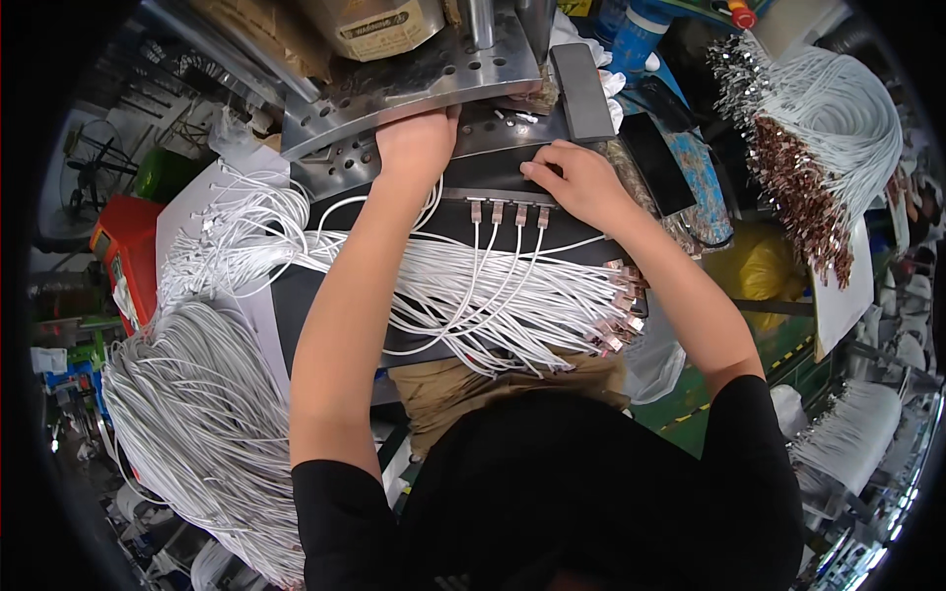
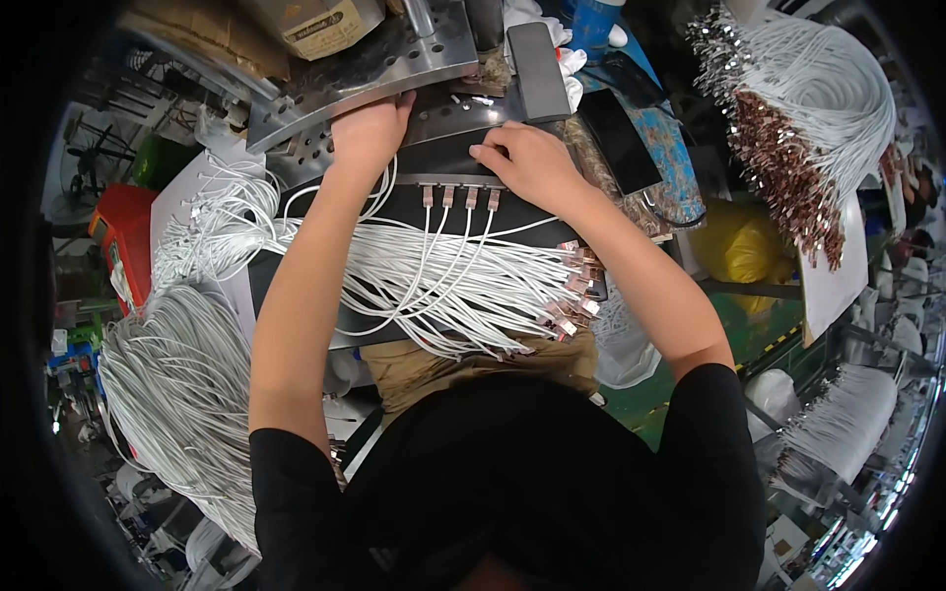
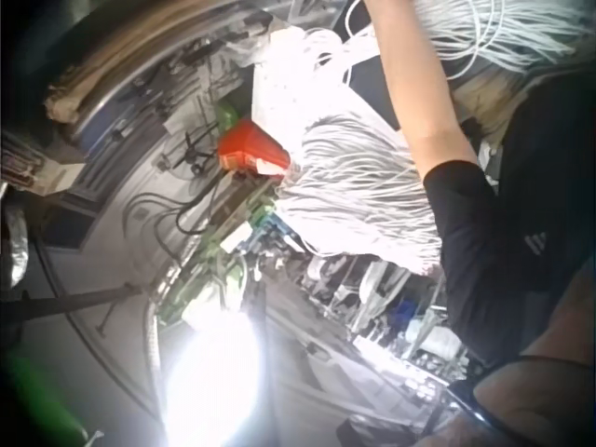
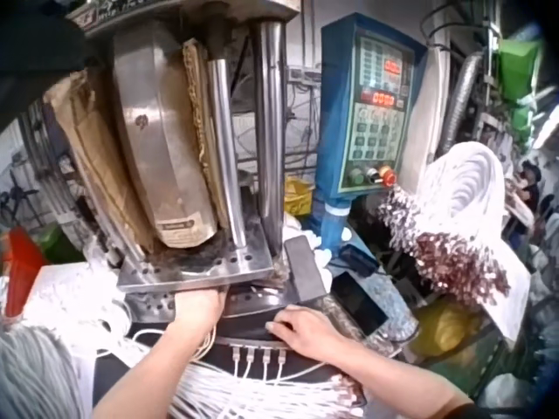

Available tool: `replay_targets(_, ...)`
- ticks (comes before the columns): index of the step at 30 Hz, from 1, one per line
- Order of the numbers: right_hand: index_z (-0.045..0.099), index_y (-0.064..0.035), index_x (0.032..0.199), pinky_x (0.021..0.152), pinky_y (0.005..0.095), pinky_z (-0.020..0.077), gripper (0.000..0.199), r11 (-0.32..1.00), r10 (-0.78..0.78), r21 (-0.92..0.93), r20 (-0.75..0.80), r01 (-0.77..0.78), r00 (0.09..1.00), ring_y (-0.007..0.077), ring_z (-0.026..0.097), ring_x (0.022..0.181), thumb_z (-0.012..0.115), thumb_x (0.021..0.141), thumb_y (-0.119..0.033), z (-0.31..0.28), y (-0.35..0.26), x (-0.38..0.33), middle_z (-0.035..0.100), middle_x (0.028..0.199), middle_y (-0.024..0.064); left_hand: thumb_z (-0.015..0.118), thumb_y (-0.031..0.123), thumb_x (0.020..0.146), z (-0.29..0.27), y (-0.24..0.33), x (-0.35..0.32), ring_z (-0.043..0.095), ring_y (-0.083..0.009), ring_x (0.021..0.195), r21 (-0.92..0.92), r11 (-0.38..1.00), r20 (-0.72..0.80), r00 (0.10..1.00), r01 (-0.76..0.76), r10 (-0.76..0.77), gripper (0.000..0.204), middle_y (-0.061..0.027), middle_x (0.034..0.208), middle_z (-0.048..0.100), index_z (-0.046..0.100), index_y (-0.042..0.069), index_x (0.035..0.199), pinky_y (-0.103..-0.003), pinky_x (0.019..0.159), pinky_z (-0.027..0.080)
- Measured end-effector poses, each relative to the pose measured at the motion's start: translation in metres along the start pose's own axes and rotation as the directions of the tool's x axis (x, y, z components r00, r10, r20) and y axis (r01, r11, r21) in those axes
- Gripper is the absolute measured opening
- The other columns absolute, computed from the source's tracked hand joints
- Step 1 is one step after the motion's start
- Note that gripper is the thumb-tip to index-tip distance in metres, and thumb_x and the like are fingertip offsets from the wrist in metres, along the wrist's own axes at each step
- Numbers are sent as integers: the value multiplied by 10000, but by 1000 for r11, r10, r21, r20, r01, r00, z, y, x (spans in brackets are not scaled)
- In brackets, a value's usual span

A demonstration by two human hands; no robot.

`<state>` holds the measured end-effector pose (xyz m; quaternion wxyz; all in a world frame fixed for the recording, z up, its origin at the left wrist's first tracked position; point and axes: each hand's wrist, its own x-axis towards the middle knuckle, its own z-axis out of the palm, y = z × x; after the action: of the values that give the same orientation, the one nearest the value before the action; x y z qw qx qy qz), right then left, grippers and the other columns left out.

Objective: Organize and group white cables into a plastic alignment tool at a manual assembly station.

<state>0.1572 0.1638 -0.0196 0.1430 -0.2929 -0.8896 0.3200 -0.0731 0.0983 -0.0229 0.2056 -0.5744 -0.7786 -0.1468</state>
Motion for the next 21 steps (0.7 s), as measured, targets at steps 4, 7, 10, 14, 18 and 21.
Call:
replay_targets(4, 668, -15, 953, 763, 406, 489, 218, 961, -272, -95, -187, 258, 944, 356, 618, 868, 620, 935, -226, 6, -1, 21, 627, 925, 154, 576, 288, 934, 5, -1, -9, 674, -356, 934, -56, 991, 86, 989, 122, -117, 291, -182, 1019, 690, 679, 38, 1039, -453, 789, 555)
replay_targets(7, 667, -14, 982, 796, 430, 488, 205, 908, -418, -205, -360, 366, 834, 382, 610, 920, 600, 931, -200, 18, -7, 54, 633, 957, 182, 571, 248, 922, 6, -3, -8, 684, -360, 928, -68, 984, 235, 961, 167, -147, 258, -192, 994, 703, 701, 34, 985, -449, 786, 565)
replay_targets(10, 659, -12, 1031, 843, 455, 479, 200, 837, -512, -408, -347, 365, 786, 400, 600, 976, 576, 924, -158, 26, 12, 99, 639, 1007, 209, 574, 190, 901, 4, -5, -4, 693, -364, 920, -66, 989, 444, 891, 134, -91, 218, -203, 972, 713, 719, 30, 930, -444, 783, 573)
replay_targets(14, 612, -16, 1169, 980, 455, 440, 278, 800, -391, -545, -153, 252, 908, 387, 587, 1096, 538, 919, -110, 27, 19, 167, 648, 1129, 215, 550, 137, 881, -2, -13, 3, 706, -356, 910, -119, 990, 440, 898, 70, -11, 216, -216, 930, 718, 727, 16, 908, -439, 796, 569)
replay_targets(18, 628, -23, 1142, 943, 432, 462, 287, 938, -337, -248, -504, 241, 795, 315, 587, 1076, 548, 948, -220, 30, -8, 196, 632, 1136, 171, 536, 115, 869, -16, -16, 14, 701, -341, 949, -50, 997, 591, 806, 54, -14, 223, -194, 977, 720, 729, 35, 949, -429, 818, 561)
replay_targets(21, 623, -23, 1150, 946, 429, 462, 311, 936, -327, -51, -488, 348, 809, 306, 585, 1078, 561, 944, -248, 37, 26, 224, 630, 1144, 173, 534, 154, 886, -21, 5, 25, 692, -328, 983, -56, 977, 477, 866, 205, -154, 237, -166, 1019, 719, 732, 67, 981, -422, 838, 551)
